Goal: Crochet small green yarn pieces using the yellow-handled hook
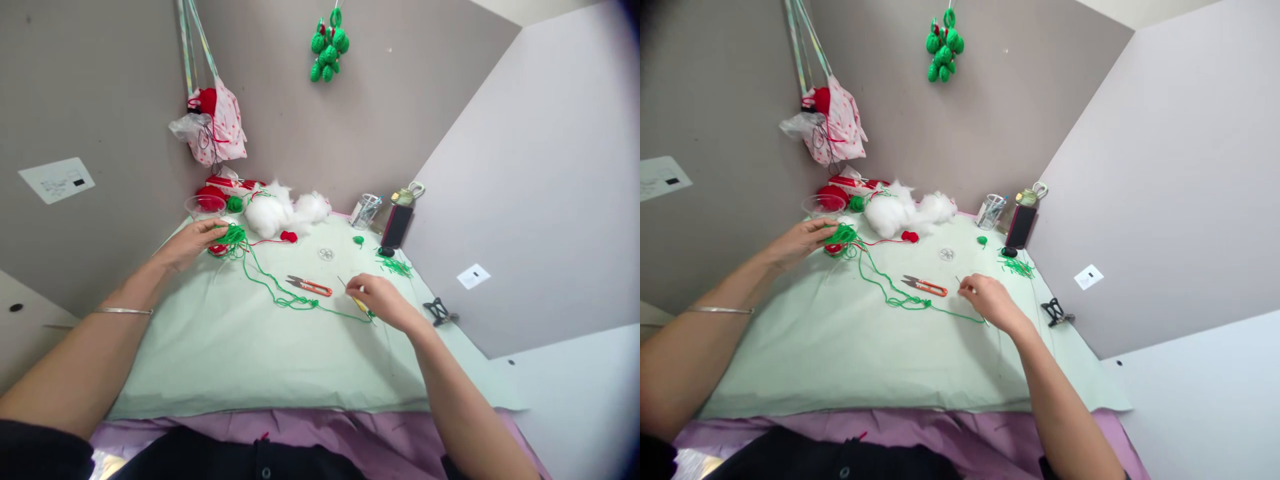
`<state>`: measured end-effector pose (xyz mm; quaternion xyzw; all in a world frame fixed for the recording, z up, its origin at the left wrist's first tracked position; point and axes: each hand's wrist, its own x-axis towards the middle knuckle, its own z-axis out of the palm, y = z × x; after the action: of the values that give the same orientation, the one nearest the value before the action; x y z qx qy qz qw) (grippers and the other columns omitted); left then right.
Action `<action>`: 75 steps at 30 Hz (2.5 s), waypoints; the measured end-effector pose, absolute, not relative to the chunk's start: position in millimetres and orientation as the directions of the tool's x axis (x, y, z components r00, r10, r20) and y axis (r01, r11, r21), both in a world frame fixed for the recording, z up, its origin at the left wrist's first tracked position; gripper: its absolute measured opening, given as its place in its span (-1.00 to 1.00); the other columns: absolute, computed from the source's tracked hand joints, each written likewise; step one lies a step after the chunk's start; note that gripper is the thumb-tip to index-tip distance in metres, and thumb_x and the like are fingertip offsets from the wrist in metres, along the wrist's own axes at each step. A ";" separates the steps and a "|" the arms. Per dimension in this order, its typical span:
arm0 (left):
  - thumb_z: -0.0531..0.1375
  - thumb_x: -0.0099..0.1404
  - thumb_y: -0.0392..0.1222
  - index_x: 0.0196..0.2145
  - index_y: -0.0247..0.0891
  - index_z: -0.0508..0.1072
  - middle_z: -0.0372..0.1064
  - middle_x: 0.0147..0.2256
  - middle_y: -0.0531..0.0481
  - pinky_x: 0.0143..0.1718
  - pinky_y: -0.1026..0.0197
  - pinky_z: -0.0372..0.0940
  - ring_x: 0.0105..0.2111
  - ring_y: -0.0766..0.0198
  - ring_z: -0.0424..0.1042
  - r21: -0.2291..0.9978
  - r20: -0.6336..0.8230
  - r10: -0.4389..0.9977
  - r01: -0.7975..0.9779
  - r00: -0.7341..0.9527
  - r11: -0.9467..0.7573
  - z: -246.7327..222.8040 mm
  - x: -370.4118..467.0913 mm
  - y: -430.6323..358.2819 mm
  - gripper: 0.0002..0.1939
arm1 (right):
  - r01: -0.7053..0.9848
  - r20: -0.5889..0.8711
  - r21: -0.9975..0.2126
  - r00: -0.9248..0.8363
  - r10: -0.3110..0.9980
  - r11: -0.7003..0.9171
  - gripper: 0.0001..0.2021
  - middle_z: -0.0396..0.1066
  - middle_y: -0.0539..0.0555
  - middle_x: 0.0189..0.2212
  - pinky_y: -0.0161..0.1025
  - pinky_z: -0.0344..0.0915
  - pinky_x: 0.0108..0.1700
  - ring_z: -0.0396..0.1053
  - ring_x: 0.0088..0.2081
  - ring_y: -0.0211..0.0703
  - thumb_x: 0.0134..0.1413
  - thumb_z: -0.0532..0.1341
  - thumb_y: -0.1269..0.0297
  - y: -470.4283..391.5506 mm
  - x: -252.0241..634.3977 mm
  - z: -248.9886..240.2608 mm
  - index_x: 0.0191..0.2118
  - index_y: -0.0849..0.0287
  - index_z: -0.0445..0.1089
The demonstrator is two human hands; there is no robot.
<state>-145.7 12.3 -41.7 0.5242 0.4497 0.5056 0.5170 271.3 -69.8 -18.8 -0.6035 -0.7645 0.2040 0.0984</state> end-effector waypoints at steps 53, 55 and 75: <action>0.24 0.19 -0.05 -0.18 -0.28 0.61 0.60 -0.25 -0.09 -0.15 0.07 0.42 -0.23 0.07 0.53 0.887 0.326 0.938 0.304 0.116 -0.346 -27.7 -72.7 20.6 -0.68 | 0.326 0.053 -0.931 -0.318 0.947 0.162 -0.60 0.49 0.04 -0.34 -0.26 0.26 -0.35 0.34 -0.44 -0.25 0.23 0.19 -0.14 -24.0 166.8 -41.1 -0.13 0.13 0.43; 0.16 0.23 -0.11 -0.07 -0.28 0.55 0.55 -0.12 -0.13 -0.03 0.02 0.38 -0.10 0.02 0.49 0.876 0.380 0.923 0.341 -0.055 -0.341 -27.8 -88.2 30.8 -0.64 | 0.478 0.047 -0.851 -0.345 0.937 0.218 -0.80 0.48 0.02 -0.33 -0.25 0.23 -0.27 0.34 -0.39 -0.23 0.13 0.36 0.13 -30.0 171.0 -45.2 -0.22 0.12 0.47; 0.13 0.37 0.02 -0.42 -0.22 0.52 0.34 -0.50 0.03 -0.45 0.25 0.13 -0.50 0.25 0.26 0.806 0.150 0.851 0.436 0.503 -0.400 -43.0 -90.2 -4.2 -0.67 | 0.835 0.086 -0.547 -0.008 0.996 0.054 -0.84 0.40 0.06 -0.58 -0.16 0.22 -0.29 0.33 -0.48 -0.12 0.03 0.10 0.49 -45.6 293.9 -23.9 -0.49 0.12 0.31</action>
<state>-90.2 -4.2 -43.0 0.7865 0.4093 0.2849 0.3643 293.9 -45.6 -23.9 -0.6652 -0.6883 0.1743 0.2311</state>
